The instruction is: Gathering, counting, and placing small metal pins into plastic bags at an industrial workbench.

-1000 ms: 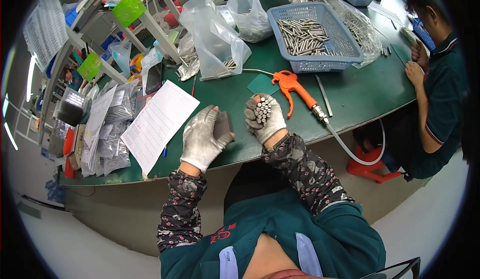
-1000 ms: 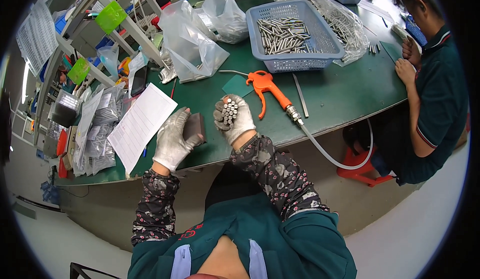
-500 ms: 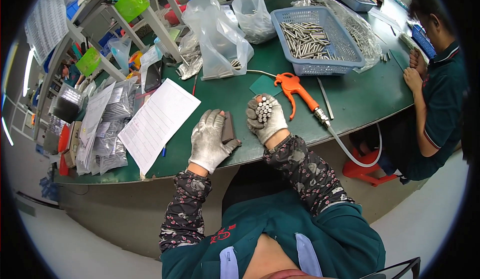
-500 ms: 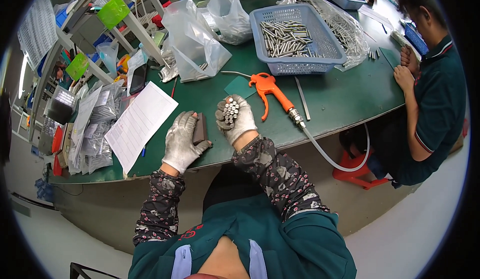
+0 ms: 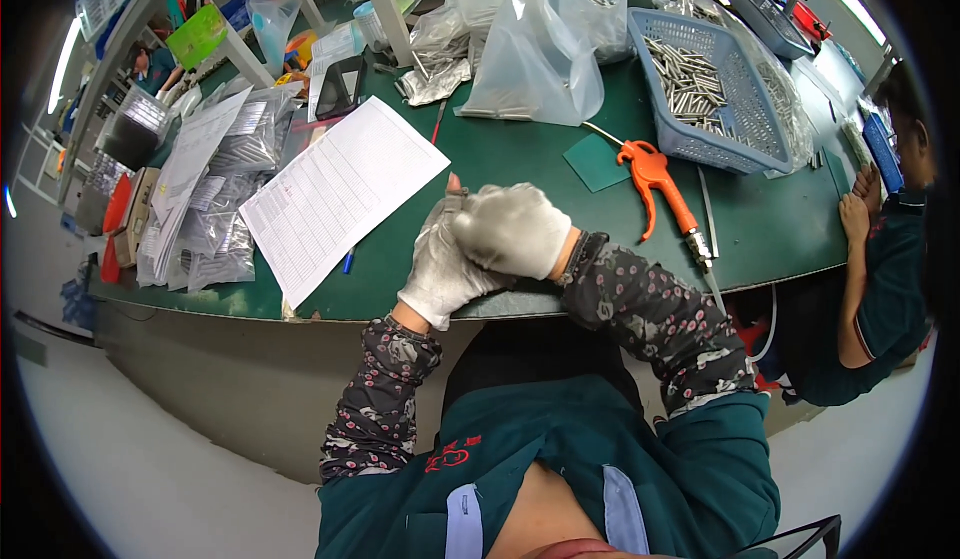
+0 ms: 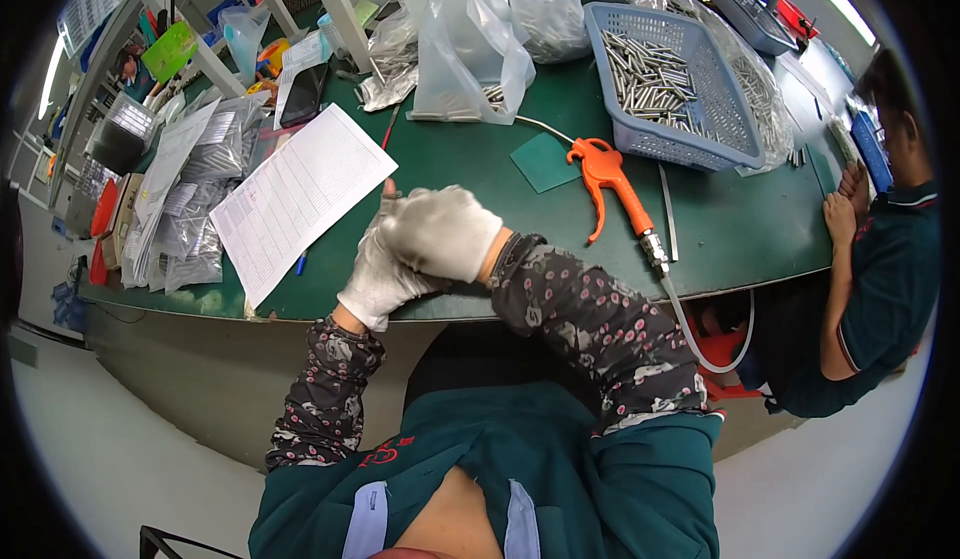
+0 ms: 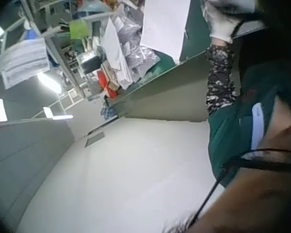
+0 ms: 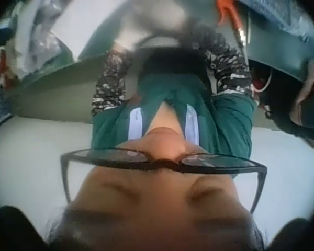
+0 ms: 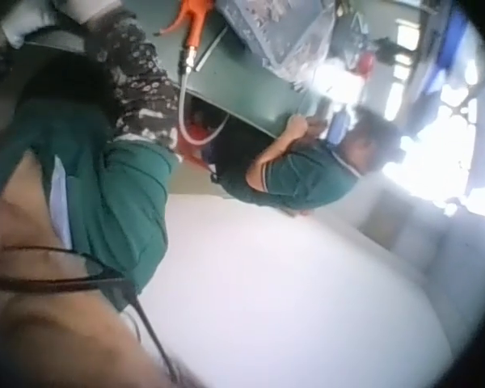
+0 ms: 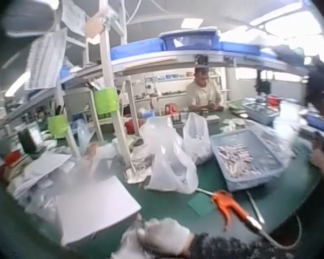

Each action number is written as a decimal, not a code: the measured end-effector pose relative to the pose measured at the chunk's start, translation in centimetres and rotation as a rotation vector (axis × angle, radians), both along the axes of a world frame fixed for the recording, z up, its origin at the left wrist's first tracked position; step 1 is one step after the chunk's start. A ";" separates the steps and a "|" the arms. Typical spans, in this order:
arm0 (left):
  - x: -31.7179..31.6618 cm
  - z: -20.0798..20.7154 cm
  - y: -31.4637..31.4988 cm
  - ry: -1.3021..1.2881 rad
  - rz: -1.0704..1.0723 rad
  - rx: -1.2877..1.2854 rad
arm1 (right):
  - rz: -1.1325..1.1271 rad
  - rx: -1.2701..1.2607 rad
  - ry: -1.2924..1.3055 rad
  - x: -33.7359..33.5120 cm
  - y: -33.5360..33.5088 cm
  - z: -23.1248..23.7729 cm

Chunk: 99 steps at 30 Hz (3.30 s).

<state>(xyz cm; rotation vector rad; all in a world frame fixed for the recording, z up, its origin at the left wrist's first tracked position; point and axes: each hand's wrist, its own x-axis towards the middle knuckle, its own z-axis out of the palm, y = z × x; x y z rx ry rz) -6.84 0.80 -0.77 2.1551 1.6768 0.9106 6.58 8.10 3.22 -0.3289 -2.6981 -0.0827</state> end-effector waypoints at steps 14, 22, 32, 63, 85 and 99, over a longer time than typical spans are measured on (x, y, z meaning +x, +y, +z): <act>0.6 -0.4 -0.4 0.034 0.051 0.191 | -0.125 -0.231 0.473 2.2 2.5 0.8; 1.0 5.5 0.0 0.208 0.018 0.262 | -0.010 -1.490 0.777 5.1 3.4 10.9; 2.0 12.7 8.6 0.561 0.001 0.429 | -0.301 -1.087 0.469 3.1 13.5 11.0; 1.0 12.1 10.9 0.581 -0.104 0.658 | -0.134 -0.130 -0.601 -0.1 28.3 -2.8; 1.0 12.0 6.1 0.401 -0.173 0.738 | 0.157 0.256 0.030 15.7 -6.3 13.4; 1.9 4.2 1.4 0.084 0.047 0.624 | -0.171 0.326 0.356 21.0 -10.7 14.5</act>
